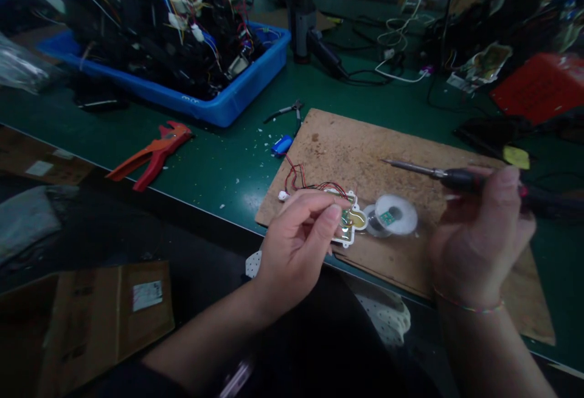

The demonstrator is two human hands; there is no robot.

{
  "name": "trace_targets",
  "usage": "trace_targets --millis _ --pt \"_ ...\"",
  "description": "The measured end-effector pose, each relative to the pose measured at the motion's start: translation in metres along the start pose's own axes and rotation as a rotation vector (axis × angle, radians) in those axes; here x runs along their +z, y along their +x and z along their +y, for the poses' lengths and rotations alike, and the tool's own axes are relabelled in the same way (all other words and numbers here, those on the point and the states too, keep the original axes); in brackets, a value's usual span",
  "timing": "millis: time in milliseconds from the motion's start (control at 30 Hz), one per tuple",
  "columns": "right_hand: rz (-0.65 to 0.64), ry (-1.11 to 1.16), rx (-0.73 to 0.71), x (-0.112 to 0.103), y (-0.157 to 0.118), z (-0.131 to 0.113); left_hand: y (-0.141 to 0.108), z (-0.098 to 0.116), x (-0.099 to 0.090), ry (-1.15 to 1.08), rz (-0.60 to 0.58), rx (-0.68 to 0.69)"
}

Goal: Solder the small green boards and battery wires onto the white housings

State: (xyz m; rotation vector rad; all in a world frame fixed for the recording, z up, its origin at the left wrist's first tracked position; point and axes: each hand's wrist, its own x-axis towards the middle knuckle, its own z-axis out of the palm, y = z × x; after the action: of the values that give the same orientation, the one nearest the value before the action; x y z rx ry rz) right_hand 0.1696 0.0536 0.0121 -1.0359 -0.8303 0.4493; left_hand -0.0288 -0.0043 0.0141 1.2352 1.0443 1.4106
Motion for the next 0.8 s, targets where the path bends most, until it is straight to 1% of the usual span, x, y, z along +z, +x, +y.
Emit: trace_targets --millis 67,133,167,233,400,500,633,733,800 --pt "-0.058 0.005 0.044 -0.001 -0.002 0.001 0.004 0.001 0.0 -0.12 -0.022 -0.069" --pt "-0.075 -0.01 0.076 -0.004 -0.004 0.001 0.005 -0.001 -0.001 -0.261 -0.052 -0.159" --pt "-0.07 -0.019 0.08 -0.006 -0.005 0.001 0.006 -0.001 -0.001 -0.304 -0.057 -0.188" --pt "-0.058 -0.038 0.082 -0.007 -0.006 0.001 0.007 -0.002 -0.002 -0.312 -0.049 -0.208" --pt "-0.056 -0.113 0.123 -0.004 -0.008 -0.002 0.011 0.002 0.0 -0.205 0.002 -0.211" --pt "-0.073 -0.161 0.135 -0.003 -0.009 -0.004 0.013 0.0 -0.001 -0.12 0.035 -0.193" --pt "-0.084 -0.196 0.162 -0.002 -0.011 -0.005 0.017 -0.006 -0.003 0.126 0.036 -0.111" --pt "-0.078 -0.228 0.151 -0.001 -0.011 -0.005 0.022 -0.009 -0.004 0.241 0.043 -0.048" --pt "-0.072 -0.235 0.144 0.0 -0.011 -0.003 0.026 -0.009 -0.005 0.328 0.037 0.022"
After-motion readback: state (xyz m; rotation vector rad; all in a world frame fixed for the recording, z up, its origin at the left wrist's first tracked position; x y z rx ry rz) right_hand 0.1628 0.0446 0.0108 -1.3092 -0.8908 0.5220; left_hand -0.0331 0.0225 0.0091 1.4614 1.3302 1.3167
